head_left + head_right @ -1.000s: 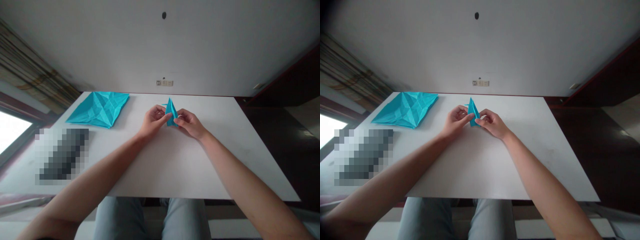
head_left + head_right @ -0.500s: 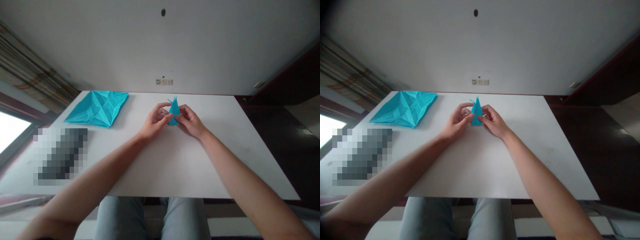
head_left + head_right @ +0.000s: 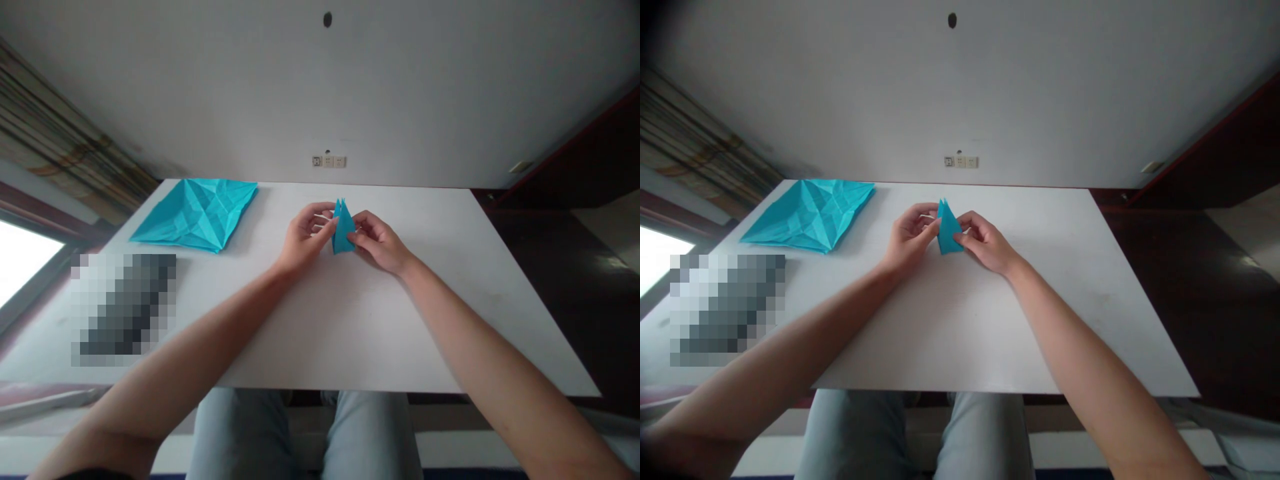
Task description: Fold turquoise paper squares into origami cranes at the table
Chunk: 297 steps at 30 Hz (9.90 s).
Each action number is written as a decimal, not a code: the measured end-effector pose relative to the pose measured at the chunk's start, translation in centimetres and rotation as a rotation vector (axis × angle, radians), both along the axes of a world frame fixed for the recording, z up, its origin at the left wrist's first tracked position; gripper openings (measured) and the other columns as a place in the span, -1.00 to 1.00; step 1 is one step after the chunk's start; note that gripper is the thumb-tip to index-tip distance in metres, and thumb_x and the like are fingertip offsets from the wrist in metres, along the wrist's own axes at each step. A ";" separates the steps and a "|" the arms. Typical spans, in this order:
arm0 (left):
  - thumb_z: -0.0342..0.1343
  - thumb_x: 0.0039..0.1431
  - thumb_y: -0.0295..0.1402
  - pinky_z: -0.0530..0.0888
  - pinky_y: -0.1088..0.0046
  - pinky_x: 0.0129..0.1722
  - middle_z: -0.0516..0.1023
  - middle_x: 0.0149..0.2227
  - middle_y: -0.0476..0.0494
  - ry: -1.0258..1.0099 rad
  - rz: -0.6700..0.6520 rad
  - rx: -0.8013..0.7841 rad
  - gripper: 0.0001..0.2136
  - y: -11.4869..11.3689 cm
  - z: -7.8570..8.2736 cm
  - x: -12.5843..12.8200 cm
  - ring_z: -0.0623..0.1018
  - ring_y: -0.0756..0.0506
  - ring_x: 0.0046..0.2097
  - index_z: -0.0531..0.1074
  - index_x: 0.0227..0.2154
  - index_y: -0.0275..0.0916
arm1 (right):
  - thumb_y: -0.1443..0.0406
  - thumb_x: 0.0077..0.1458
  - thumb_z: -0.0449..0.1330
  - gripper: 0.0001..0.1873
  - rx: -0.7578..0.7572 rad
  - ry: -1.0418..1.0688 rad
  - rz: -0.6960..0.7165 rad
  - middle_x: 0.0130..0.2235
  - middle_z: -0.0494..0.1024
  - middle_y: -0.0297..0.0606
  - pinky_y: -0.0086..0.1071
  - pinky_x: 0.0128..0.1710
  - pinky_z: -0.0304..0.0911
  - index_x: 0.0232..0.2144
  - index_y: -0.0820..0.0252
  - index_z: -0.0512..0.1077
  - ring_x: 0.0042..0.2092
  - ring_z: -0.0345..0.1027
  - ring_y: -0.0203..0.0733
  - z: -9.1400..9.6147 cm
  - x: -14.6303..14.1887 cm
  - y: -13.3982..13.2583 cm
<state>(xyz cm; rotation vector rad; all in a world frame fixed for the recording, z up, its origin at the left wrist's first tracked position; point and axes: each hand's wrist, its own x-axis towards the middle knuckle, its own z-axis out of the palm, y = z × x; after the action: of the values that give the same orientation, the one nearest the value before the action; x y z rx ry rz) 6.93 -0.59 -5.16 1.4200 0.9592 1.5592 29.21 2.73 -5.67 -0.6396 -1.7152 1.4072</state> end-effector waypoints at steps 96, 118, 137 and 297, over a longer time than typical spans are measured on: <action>0.68 0.18 0.06 0.67 0.28 0.10 0.76 -0.05 -0.11 0.211 0.047 -0.005 -0.42 -0.7 -0.3 0.3 0.76 -0.13 0.00 0.49 -0.06 -0.15 | -0.29 0.17 0.64 -0.35 -0.095 0.010 -0.092 -0.38 0.54 -0.46 -0.36 -0.44 0.23 -0.19 0.03 0.56 -0.43 0.29 -0.31 1.4 -0.5 -1.1; 0.59 0.28 0.02 0.63 0.58 -0.48 0.58 -0.06 0.02 0.062 0.028 -0.069 -0.48 -0.6 -0.3 0.8 0.72 0.07 -0.43 0.38 -0.12 -0.15 | -0.33 0.32 0.50 -0.35 -0.060 0.081 -0.206 -0.34 0.58 -0.50 -0.45 -0.54 0.36 0.01 -0.03 0.46 -0.48 0.51 -0.32 0.5 -0.7 -0.1; 0.60 0.28 0.12 0.57 0.60 -0.46 0.70 -0.11 -0.01 0.133 -0.012 -0.095 -0.45 -1.2 0.4 0.7 0.72 0.05 -0.40 0.44 -0.13 -0.14 | -0.11 0.30 0.53 -0.53 -0.098 0.017 -0.196 -0.26 0.60 -0.46 -0.40 -0.52 0.33 -0.03 -0.03 0.48 -0.41 0.50 -0.28 0.3 -0.4 -0.4; 0.54 0.31 0.29 0.53 0.51 -0.37 0.57 0.05 -0.02 0.044 0.070 -0.022 -0.29 -1.6 0.7 1.3 0.63 0.08 -0.31 0.18 0.00 -0.01 | -0.33 0.18 0.60 -0.32 0.086 0.085 -0.246 -0.27 0.51 -0.40 -0.33 -0.38 0.28 -0.11 -0.05 0.46 -0.32 0.35 -0.22 2.6 -1.3 -1.7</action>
<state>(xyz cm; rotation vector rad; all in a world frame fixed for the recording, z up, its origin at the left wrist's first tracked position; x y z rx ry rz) 8.25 -2.15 -4.43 1.4251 1.0594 1.5692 27.91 1.01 -3.04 -0.7073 -1.5631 1.1663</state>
